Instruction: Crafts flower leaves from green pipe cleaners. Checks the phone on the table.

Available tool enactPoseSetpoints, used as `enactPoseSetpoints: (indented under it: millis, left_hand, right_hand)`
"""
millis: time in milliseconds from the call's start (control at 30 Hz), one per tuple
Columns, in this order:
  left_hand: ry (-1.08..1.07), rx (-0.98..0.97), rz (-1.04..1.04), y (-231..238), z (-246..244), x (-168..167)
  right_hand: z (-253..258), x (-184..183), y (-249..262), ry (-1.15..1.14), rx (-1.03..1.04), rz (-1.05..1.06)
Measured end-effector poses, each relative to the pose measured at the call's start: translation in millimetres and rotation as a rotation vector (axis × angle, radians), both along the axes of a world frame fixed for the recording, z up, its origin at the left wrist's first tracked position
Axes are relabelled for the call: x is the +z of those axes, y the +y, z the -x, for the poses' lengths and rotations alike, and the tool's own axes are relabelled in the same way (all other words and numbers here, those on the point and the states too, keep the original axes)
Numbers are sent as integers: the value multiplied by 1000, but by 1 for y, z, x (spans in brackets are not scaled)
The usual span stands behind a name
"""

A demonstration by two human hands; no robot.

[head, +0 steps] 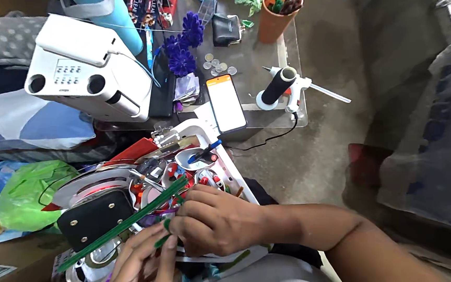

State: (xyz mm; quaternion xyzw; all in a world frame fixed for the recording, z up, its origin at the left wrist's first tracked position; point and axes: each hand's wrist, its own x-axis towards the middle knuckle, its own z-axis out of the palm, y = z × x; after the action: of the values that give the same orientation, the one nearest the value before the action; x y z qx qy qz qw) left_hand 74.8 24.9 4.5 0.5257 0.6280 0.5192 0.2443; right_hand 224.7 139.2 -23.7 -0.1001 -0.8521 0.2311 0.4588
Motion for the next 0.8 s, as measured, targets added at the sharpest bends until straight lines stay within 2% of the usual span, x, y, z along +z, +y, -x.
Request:
enactPoseSetpoints:
  millis: [233, 300, 400, 533, 667, 800]
  left_hand:
    - [-2, -28, -26, 4, 8, 1]
    - [-10, -29, -30, 4, 13, 3]
    - [-32, -16, -18, 3, 20, 9]
    - [-68, -33, -4, 5, 30, 10]
    - [-104, -50, 31, 8, 31, 12]
    - [-100, -50, 55, 9, 30, 11]
  right_hand:
    - [-10, 7, 10, -54, 34, 92]
    - [-23, 6, 24, -17, -74, 179]
    - [-51, -11, 59, 13, -353, 279]
    - [-76, -45, 109, -96, -628, 333]
    - [-77, -81, 135, -234, -677, 346]
    - [-74, -92, 152, -191, -697, 363]
